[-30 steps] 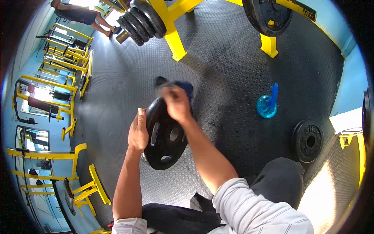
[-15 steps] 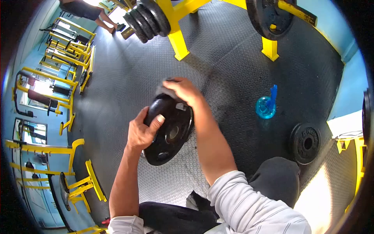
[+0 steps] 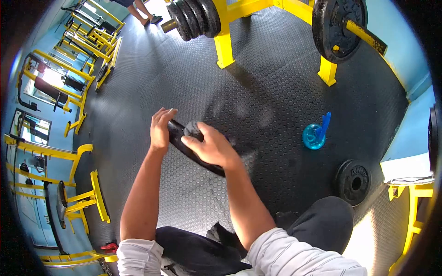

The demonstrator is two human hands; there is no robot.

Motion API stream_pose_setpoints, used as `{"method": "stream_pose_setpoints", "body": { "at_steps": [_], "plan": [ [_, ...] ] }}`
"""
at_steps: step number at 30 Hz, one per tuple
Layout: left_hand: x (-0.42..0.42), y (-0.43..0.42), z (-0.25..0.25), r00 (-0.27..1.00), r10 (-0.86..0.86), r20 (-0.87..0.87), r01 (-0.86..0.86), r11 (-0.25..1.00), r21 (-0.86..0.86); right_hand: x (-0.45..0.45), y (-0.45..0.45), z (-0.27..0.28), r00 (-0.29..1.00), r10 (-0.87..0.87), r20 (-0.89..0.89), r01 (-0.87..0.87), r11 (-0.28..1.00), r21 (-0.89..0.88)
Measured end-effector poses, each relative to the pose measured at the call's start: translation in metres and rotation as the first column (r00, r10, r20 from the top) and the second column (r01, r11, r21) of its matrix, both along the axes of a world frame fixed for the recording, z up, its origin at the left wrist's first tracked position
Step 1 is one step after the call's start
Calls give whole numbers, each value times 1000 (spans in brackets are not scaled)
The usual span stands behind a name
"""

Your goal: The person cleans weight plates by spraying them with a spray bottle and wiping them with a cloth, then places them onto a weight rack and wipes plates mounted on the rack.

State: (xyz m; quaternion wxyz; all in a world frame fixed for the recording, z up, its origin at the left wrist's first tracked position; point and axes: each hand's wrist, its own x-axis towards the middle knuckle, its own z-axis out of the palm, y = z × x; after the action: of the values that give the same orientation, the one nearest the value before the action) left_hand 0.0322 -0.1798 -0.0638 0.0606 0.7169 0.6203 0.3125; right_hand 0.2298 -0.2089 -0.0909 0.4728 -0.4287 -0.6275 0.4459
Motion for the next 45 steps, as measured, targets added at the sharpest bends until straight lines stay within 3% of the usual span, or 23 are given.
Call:
{"method": "stream_pose_setpoints", "body": {
  "at_steps": [2, 3, 4, 5, 10, 11, 13, 15, 17, 20, 21, 23, 26, 29, 32, 34, 35, 36, 37, 39, 42, 43, 45],
  "plan": [
    [17, 0, 17, 981, 107, 162, -86, 988, -131, 13, -2, 10, 912, 294, -286, -336, 935, -110],
    [25, 5, 21, 931, 217, 293, -136, 953, -272, 5, -5, 2, 864, 265, -428, -313, 949, -46],
    [3, 14, 10, 806, 257, 533, 13, 893, -450, -11, -10, -9, 794, 241, -558, -282, 959, 14],
    [13, 13, 18, 738, 312, 598, 24, 874, -486, -30, -14, -17, 770, 192, -609, -122, 980, 155],
    [43, -15, 49, 428, 411, 805, 102, 863, -494, -65, 13, -4, 913, -7, -408, 149, 936, 318],
    [31, -17, 46, 554, 301, 776, 227, 842, -489, -76, 29, -8, 889, -48, -455, 198, 937, 289],
    [20, -25, 38, 581, 298, 757, 148, 876, -459, -94, 59, -31, 918, -110, -381, 198, 960, 198],
    [14, -33, 40, 838, 240, 491, 25, 881, -473, -105, 81, -65, 980, -124, -153, 131, 991, 38],
    [10, -35, 42, 975, 157, 159, -73, 896, -437, -102, 85, -111, 992, -103, 71, 111, 986, -122],
    [-9, -35, 38, 911, 225, 345, -40, 882, -470, -99, 43, -176, 949, -171, 264, 250, 920, -301],
    [-10, -34, 39, 833, 304, 462, -27, 857, -515, -91, 30, -181, 956, -145, 256, 222, 926, -304],
    [-11, -28, 40, 796, 361, 485, -51, 839, -542, -82, 5, -181, 947, -76, 313, 191, 915, -355],
    [-6, -24, 40, 721, 448, 528, -121, 833, -541, -79, -58, -166, 899, -60, 434, 290, 824, -487],
    [-3, -19, 40, 765, 454, 457, -167, 825, -540, -78, -92, -120, 845, -215, 489, 473, 726, -500],
    [2, -10, 33, 834, 434, 340, -217, 825, -521, -78, -96, -64, 876, -203, 438, 458, 636, -621],
    [17, -10, 41, 832, 446, 330, -230, 819, -526, -79, -92, -30, 942, -308, 134, 332, 796, -506],
    [20, -8, 40, 813, 454, 365, -217, 817, -534, -83, -91, -12, 919, -372, 134, 395, 854, -340],
    [25, -6, 40, 797, 455, 398, -198, 818, -539, -88, -87, -1, 890, -440, 118, 455, 876, -162],
    [27, -5, 41, 770, 449, 453, -151, 819, -554, -92, -76, -3, 884, -452, 118, 466, 870, -160],
    [14, -1, 34, 761, 421, 494, -119, 839, -531, -94, -47, -21, 881, -457, -125, 460, 888, 1],
    [27, -15, 45, 786, 417, 457, -152, 847, -510, -86, 1, -74, 949, -301, -93, 297, 953, -53],
    [28, -19, 49, 840, 420, 344, -207, 833, -514, -81, 7, -79, 919, -375, 121, 387, 917, -102],
    [17, -20, 45, 881, 411, 234, -249, 824, -509, -82, -23, -63, 931, -365, -25, 365, 931, 4]
  ]
}}
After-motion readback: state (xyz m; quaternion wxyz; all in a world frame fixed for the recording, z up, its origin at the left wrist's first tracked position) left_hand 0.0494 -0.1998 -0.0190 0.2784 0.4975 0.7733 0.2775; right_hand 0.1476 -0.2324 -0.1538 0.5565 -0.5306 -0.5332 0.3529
